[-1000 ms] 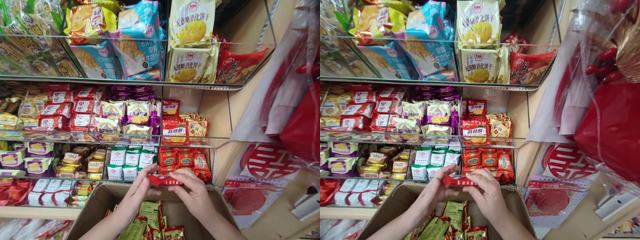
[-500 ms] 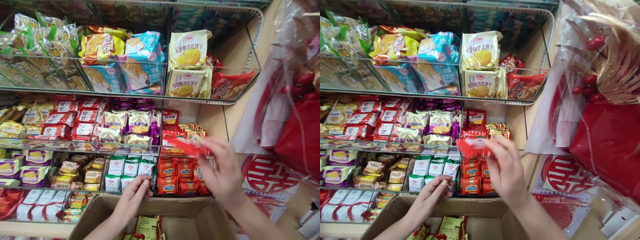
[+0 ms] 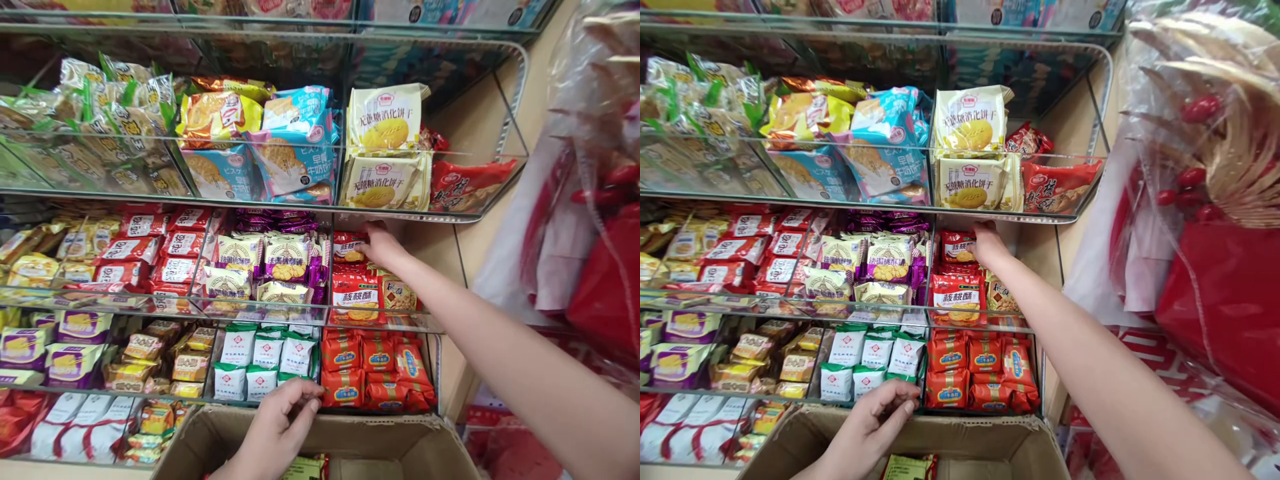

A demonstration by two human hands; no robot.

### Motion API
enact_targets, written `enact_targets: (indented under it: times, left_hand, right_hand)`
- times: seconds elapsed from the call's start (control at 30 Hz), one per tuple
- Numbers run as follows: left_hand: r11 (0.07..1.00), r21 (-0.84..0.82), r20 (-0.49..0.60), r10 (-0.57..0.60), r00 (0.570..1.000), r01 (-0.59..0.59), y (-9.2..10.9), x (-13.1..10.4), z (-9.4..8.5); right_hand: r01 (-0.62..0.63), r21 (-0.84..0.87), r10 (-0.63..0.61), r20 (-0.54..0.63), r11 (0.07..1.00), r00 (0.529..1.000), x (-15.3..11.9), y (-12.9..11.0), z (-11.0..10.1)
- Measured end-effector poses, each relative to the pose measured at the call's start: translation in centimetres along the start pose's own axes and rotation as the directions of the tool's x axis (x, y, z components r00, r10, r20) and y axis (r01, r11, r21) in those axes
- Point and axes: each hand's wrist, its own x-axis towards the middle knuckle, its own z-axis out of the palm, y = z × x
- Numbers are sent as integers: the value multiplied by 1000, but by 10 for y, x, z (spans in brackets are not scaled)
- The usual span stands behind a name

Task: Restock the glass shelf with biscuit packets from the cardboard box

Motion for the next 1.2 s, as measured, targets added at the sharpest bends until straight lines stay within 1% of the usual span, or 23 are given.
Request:
enact_targets:
  times: [0.13, 0.27, 0.43, 0.57, 0.8, 0.87, 0.93, 1.0, 1.03, 1.07, 1.13, 1.17, 1.2]
  left_hand:
    - [998, 63, 8, 30, 1000, -31, 1, 1, 0]
    - [990, 119, 31, 67, 997, -70, 2, 1, 1]
    - [986, 150, 31, 63, 998, -67, 2, 0, 2]
    - [983, 165, 33, 72, 997, -77, 2, -1, 1]
    - [979, 187, 28, 81, 996, -85, 2, 0, 1]
    - [977, 192, 29, 86, 996, -90, 2, 0, 0]
    - [975, 200, 31, 90, 995, -94, 3, -1, 0]
    - [973, 207, 34, 95, 995, -100, 3, -1, -1]
    - [973, 208, 36, 96, 995, -102, 3, -1, -1]
    - [973, 209, 39, 97, 995, -103, 4, -1, -2]
    - [970, 211, 42, 112, 993, -119, 5, 0, -2]
    - [968, 213, 43, 128, 991, -135, 6, 0, -2]
    - [965, 215, 44, 144, 989, -151, 6, 0, -1]
  right_hand:
    - [-20, -12, 21, 52, 1000, 998, 2, 0, 6]
    - [-44, -24, 45, 43, 999, 998, 4, -1, 10]
    - [-23, -16, 23, 33, 1000, 999, 1, 1, 12]
    - [-13, 1, 13, 0, 1000, 1000, -2, 2, 13]
    - [44, 10, -44, -53, 999, 998, -4, 4, 18]
    - [45, 3, -45, -89, 999, 995, -2, 3, 14]
    - [52, 7, -51, -135, 999, 990, -4, -1, 3]
    - [94, 34, -86, -200, 995, 976, -16, -9, -14]
    - [144, 54, -126, -248, 988, 960, -27, -15, -23]
    - [213, 76, -181, -303, 974, 936, -43, -21, -32]
    - [399, 104, -334, -382, 911, 862, -87, -34, -44]
    - [495, 119, -427, -361, 861, 829, -113, -39, -46]
    - [585, 137, -537, -274, 800, 798, -139, -44, -45]
